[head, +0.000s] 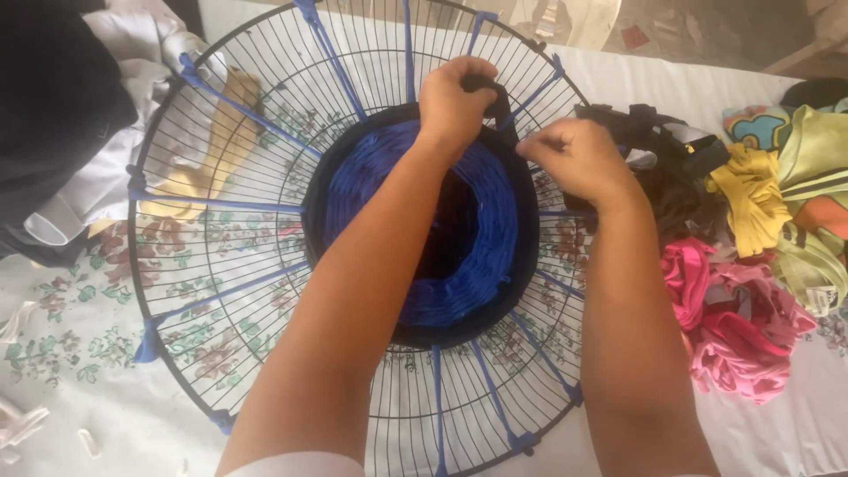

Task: Weaving strips of dark fabric onto a metal fan guard frame to create a decorative rug or mat.

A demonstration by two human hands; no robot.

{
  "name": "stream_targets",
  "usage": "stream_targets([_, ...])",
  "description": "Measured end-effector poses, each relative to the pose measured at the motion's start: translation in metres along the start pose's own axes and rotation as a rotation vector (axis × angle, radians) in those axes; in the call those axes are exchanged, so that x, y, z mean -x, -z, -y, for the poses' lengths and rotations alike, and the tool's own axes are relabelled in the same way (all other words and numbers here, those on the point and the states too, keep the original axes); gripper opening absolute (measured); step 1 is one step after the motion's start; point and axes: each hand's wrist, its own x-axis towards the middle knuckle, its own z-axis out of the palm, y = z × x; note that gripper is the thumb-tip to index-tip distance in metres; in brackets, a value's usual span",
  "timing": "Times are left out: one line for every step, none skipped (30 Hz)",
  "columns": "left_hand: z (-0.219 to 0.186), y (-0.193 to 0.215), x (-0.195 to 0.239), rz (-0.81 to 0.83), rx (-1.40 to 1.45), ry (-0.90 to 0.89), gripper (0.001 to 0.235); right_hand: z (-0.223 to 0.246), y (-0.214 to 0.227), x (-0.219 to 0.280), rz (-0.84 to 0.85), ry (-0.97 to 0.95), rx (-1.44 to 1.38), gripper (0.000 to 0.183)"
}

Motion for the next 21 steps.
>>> stream_targets([0.001,0.001,0.003,-0.003,0.001,-0.001,0.023,-0.003,-0.003,-0.001,0.001,0.003,0.001,0.023])
stream_targets([0.002,0.002,0.005,-0.005,0.016,0.033,0.024,-0.006,-0.005,-0.002,0.034,0.029,-0.007,0.022])
stream_targets([0.002,0.002,0.006,-0.003,0.033,0.064,0.024,-0.009,-0.007,-0.003,0.063,0.053,-0.014,0.022])
stream_targets([0.005,0.002,0.005,-0.001,0.034,0.059,0.024,-0.020,-0.016,-0.007,0.058,0.054,-0.012,0.022])
stream_targets([0.007,0.002,0.003,-0.020,0.025,0.040,0.025,-0.030,-0.026,-0.013,-0.026,0.131,0.043,0.019])
stream_targets([0.010,0.003,0.001,-0.039,0.015,0.021,0.025,-0.040,-0.036,-0.019,-0.109,0.208,0.100,0.016])
stream_targets([0.006,0.009,0.003,-0.042,0.014,0.023,0.025,-0.037,-0.044,-0.019,-0.106,0.210,0.098,0.016])
stream_targets([0.003,0.016,0.004,-0.006,0.114,0.084,0.026,-0.033,-0.051,-0.019,-0.191,0.227,0.094,0.014])
stream_targets([0.000,0.021,0.005,0.035,0.215,0.144,0.027,-0.031,-0.059,-0.018,-0.280,0.239,0.090,0.013])
stream_targets([-0.003,0.032,0.007,0.038,0.213,0.146,0.027,-0.030,-0.061,-0.016,-0.280,0.236,0.088,0.013])
stream_targets([-0.007,0.043,0.009,0.042,0.204,0.103,0.033,-0.028,-0.064,-0.016,-0.307,0.199,0.034,0.013])
stream_targets([-0.011,0.055,0.012,0.047,0.196,0.061,0.040,-0.026,-0.066,-0.015,-0.334,0.162,-0.020,0.013])
stream_targets([-0.010,0.067,0.012,0.041,0.191,0.061,0.040,-0.029,-0.068,-0.018,-0.331,0.166,-0.025,0.013])
stream_targets([-0.009,0.079,0.014,0.049,0.212,0.064,0.038,-0.032,-0.069,-0.021,-0.298,0.175,-0.079,0.013])
stream_targets([-0.007,0.089,0.015,0.064,0.236,0.071,0.037,-0.036,-0.070,-0.022,-0.266,0.179,-0.129,0.014])
stream_targets([-0.005,0.100,0.015,0.064,0.234,0.073,0.037,-0.039,-0.066,-0.020,-0.265,0.177,-0.131,0.014])
stream_targets([-0.003,0.111,0.014,0.036,0.285,0.078,0.029,-0.041,-0.061,-0.020,-0.198,0.167,-0.214,0.015])
stream_targets([-0.002,0.122,0.012,0.008,0.336,0.083,0.021,-0.043,-0.056,-0.021,-0.131,0.157,-0.296,0.016])
stream_targets([-0.006,0.130,0.014,0.005,0.335,0.080,0.021,-0.036,-0.052,-0.019,-0.131,0.161,-0.297,0.016])
stream_targets([-0.010,0.138,0.017,-0.006,0.403,0.094,0.016,-0.029,-0.049,-0.018,-0.104,0.145,-0.276,0.016])
stream_targets([-0.013,0.146,0.020,-0.016,0.471,0.113,0.011,-0.023,-0.047,-0.015,-0.076,0.124,-0.254,0.017])
